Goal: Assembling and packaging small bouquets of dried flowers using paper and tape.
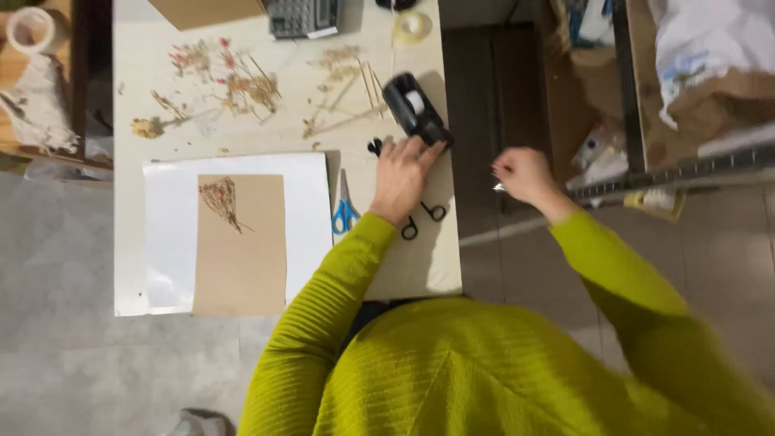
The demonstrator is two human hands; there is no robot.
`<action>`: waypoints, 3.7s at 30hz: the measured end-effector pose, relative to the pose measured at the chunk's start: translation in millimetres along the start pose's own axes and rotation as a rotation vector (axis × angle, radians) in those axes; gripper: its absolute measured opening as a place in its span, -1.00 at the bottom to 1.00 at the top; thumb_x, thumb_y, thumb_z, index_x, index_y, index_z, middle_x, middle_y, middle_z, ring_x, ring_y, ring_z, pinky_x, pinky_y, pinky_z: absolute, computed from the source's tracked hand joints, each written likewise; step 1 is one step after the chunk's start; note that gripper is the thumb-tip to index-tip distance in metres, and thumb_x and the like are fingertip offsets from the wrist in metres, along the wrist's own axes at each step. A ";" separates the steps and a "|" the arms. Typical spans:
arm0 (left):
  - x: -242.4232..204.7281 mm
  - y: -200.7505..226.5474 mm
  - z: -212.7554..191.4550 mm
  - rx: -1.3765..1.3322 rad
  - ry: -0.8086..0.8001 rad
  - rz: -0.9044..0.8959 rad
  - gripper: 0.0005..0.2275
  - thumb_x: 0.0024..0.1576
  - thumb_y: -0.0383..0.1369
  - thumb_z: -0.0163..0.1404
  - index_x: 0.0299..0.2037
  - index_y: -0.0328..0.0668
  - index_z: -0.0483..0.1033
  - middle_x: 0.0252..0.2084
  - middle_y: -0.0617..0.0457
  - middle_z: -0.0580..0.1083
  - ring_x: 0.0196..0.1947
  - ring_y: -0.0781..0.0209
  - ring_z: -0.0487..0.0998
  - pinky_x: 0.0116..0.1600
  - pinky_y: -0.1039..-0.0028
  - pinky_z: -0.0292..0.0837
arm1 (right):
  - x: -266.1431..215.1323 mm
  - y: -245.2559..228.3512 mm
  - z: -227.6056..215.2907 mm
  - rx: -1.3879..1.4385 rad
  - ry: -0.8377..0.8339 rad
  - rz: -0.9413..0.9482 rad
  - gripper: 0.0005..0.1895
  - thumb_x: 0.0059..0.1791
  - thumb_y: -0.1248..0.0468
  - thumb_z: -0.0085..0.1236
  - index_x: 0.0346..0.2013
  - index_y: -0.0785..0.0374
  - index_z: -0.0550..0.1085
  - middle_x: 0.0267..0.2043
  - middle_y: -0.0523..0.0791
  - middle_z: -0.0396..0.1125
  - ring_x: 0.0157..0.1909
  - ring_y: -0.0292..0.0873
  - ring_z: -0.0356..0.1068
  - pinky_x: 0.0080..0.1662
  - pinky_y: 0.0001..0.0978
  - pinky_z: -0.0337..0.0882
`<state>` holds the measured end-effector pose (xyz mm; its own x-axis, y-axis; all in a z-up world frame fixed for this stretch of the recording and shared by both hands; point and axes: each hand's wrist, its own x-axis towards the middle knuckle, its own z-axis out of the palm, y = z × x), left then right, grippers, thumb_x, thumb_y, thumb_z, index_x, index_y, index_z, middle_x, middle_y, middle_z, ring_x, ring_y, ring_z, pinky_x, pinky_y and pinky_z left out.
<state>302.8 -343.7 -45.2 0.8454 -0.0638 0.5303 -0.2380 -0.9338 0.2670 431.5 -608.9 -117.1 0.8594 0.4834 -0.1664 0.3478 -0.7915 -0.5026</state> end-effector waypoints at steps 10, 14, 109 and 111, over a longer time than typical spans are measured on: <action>-24.9 57.7 -101.7 -0.803 0.096 -0.277 -0.50 -0.10 -0.25 0.32 0.03 -0.35 0.55 -0.07 -0.05 0.52 -0.10 0.12 0.53 0.01 0.36 0.40 | -90.4 -162.9 -27.2 1.237 0.281 -0.161 -0.93 0.10 0.37 0.18 -0.14 0.30 0.48 -0.22 -0.18 0.42 -0.31 -0.39 0.26 -0.27 -0.59 0.25; -84.5 57.9 -95.0 -1.408 0.290 -0.698 -0.87 0.13 -0.55 0.22 -0.14 -0.34 0.66 -0.14 0.00 0.61 -0.10 0.28 0.60 0.07 0.49 0.51 | -110.4 -233.6 6.3 1.484 0.265 -0.360 -0.86 0.15 0.30 0.22 -0.14 0.29 0.43 -0.12 -0.15 0.35 -0.17 -0.35 0.29 -0.14 -0.55 0.27; -251.2 -206.1 -237.7 -0.121 -0.233 -0.387 -0.46 0.26 -0.08 -0.07 0.35 -0.29 0.32 0.45 -0.06 0.24 0.53 -0.13 0.02 0.50 -0.20 -0.28 | 24.4 -398.6 188.1 0.157 -0.063 -0.312 -0.72 -0.17 0.25 0.44 -0.41 0.21 0.44 -0.46 -0.10 0.42 -0.40 -0.15 0.44 -0.31 -0.30 0.43; -260.1 -205.4 -258.9 -0.212 -0.233 -0.415 -0.48 0.27 -0.11 -0.04 0.34 -0.32 0.31 0.47 -0.07 0.22 0.55 -0.13 -0.01 0.50 -0.21 -0.31 | 17.4 -395.8 188.6 0.162 -0.088 -0.362 -0.73 -0.20 0.29 0.43 -0.39 0.23 0.43 -0.45 -0.10 0.41 -0.39 -0.14 0.43 -0.30 -0.30 0.43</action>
<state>7.9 -44.1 -29.6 0.9675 0.1971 0.1587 0.0682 -0.8071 0.5865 238.2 -216.7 -81.1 0.6541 0.7560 -0.0225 0.5527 -0.4981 -0.6681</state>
